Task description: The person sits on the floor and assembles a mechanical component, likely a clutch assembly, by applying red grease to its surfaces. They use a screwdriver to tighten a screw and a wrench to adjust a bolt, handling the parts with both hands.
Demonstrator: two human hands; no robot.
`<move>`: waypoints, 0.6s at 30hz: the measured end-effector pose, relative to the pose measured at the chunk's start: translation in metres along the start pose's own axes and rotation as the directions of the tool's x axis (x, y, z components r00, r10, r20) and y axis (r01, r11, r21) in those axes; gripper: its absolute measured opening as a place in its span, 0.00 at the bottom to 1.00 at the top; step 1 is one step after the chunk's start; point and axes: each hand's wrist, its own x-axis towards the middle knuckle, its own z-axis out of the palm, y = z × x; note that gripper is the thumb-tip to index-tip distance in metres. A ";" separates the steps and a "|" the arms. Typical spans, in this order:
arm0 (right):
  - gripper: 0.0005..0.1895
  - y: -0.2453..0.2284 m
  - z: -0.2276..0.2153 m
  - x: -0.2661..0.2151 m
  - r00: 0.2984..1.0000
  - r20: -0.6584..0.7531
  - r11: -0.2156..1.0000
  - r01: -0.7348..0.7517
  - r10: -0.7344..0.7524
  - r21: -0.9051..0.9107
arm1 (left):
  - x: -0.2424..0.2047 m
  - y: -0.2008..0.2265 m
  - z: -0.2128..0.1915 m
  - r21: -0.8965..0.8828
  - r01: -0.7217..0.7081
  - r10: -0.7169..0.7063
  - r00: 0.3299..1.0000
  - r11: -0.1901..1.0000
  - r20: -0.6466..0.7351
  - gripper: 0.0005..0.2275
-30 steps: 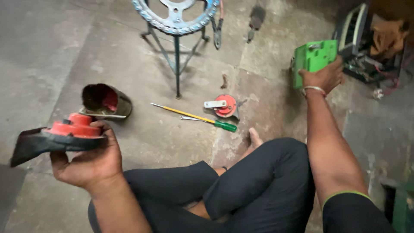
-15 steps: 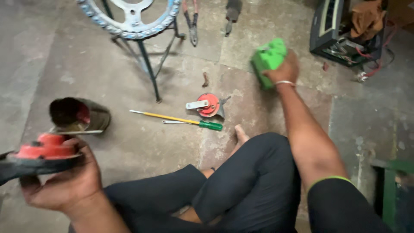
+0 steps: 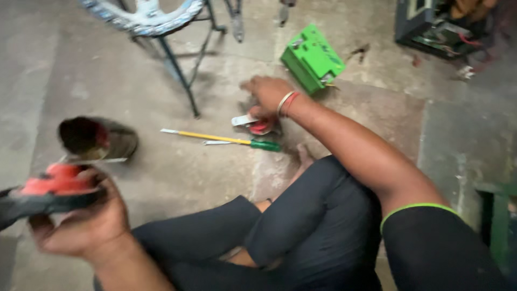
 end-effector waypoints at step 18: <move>0.45 0.044 0.005 -0.016 0.963 -0.194 0.877 -0.075 0.187 0.474 | -0.012 0.003 0.015 -0.128 0.070 -0.058 0.994 0.989 0.093 0.16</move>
